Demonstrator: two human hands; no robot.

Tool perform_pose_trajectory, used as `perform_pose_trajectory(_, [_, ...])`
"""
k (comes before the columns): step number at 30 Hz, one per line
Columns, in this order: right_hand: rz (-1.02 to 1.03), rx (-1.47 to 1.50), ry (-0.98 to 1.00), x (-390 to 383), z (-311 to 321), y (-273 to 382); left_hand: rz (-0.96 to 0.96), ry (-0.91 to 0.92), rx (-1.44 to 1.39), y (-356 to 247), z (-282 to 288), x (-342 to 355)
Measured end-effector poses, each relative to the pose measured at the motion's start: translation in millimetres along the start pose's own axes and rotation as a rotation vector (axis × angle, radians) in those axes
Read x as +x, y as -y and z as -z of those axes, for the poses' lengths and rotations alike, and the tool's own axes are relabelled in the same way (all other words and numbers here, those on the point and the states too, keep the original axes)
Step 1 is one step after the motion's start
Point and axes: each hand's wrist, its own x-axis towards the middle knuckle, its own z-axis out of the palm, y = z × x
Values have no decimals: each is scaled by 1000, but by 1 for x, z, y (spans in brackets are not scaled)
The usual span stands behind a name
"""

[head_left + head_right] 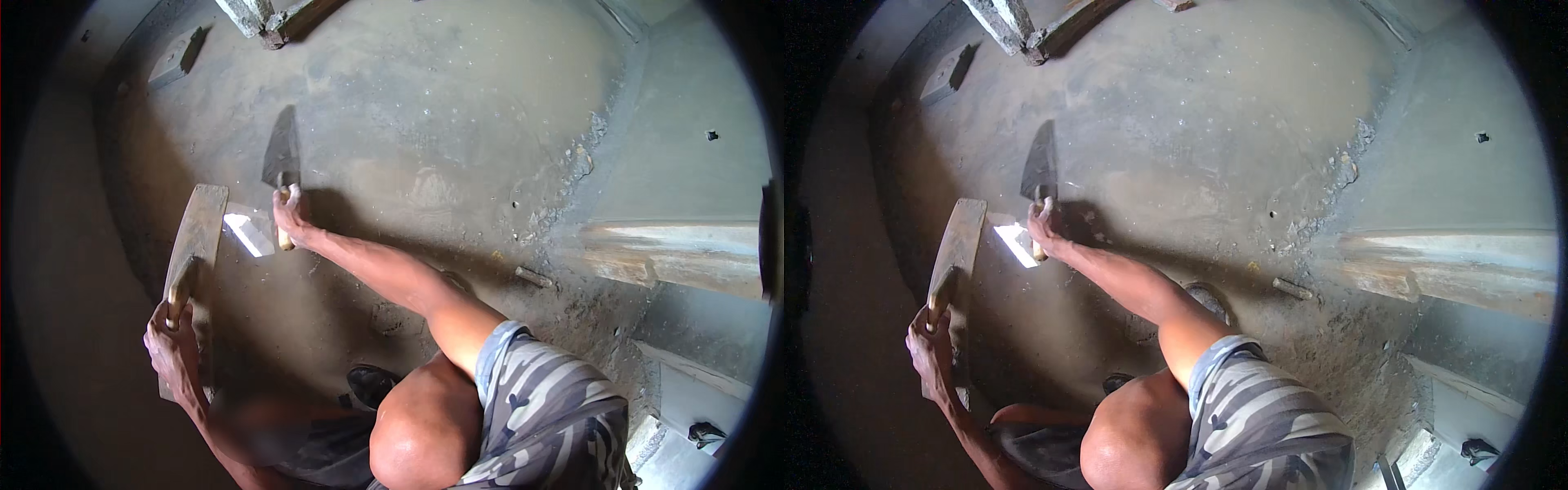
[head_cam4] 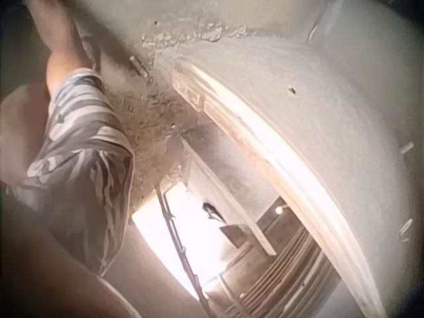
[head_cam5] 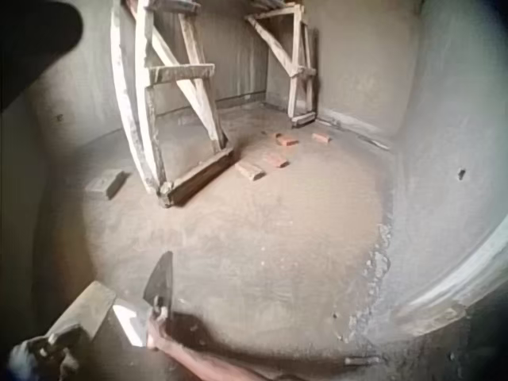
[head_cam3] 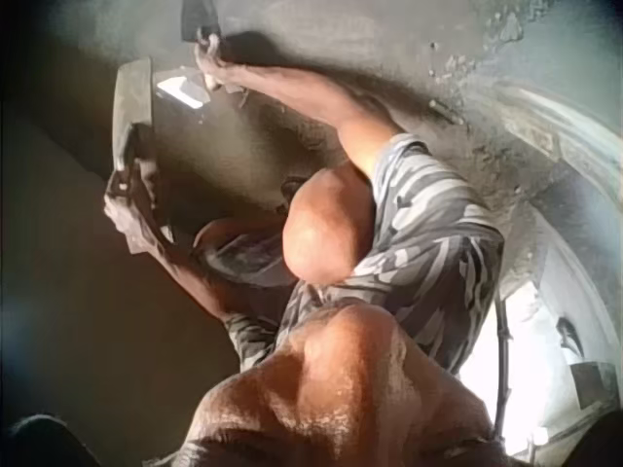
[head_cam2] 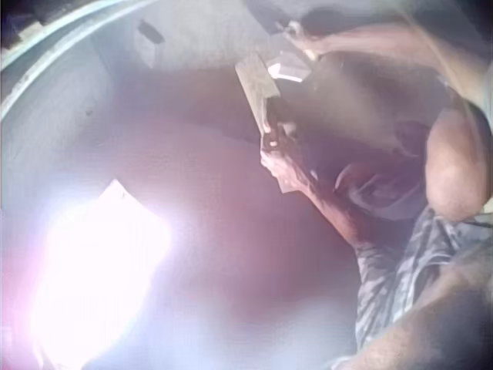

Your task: The person smooths a wet floor surface using a wooden float and a trowel before climbing onto a wooden scaffold. They then receive and move buckets of material from another worker before returning to the floor below.

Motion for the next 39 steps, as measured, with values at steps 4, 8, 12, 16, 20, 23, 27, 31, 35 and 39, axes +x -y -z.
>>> perform_pose_trajectory(4, [-541,495,186,-117,-26,123,181,-173,172,79,64,-11])
perform_pose_trajectory(8, [-523,567,42,-79,108,83,75,-144,109,63,38,-1])
perform_pose_trajectory(12, [-501,533,-193,-94,214,114,38,-138,107,46,34,-6])
perform_pose_trajectory(16, [-571,752,-353,-120,265,121,-5,-207,136,48,36,-7])
perform_pose_trajectory(20, [-411,530,21,-147,231,148,29,-139,115,46,42,-9])
perform_pose_trajectory(23, [-501,454,329,-151,185,151,18,-129,101,52,39,-8])
perform_pose_trajectory(27, [-541,286,409,-136,125,128,-25,-164,91,57,36,-6])
perform_pose_trajectory(31, [-487,184,282,-121,126,112,-32,-125,85,41,48,-16])
perform_pose_trajectory(35, [-566,240,91,-136,179,108,-111,-119,96,37,50,-24])
perform_pose_trajectory(39, [-660,237,-59,-164,259,111,-238,-218,44,39,55,-30])
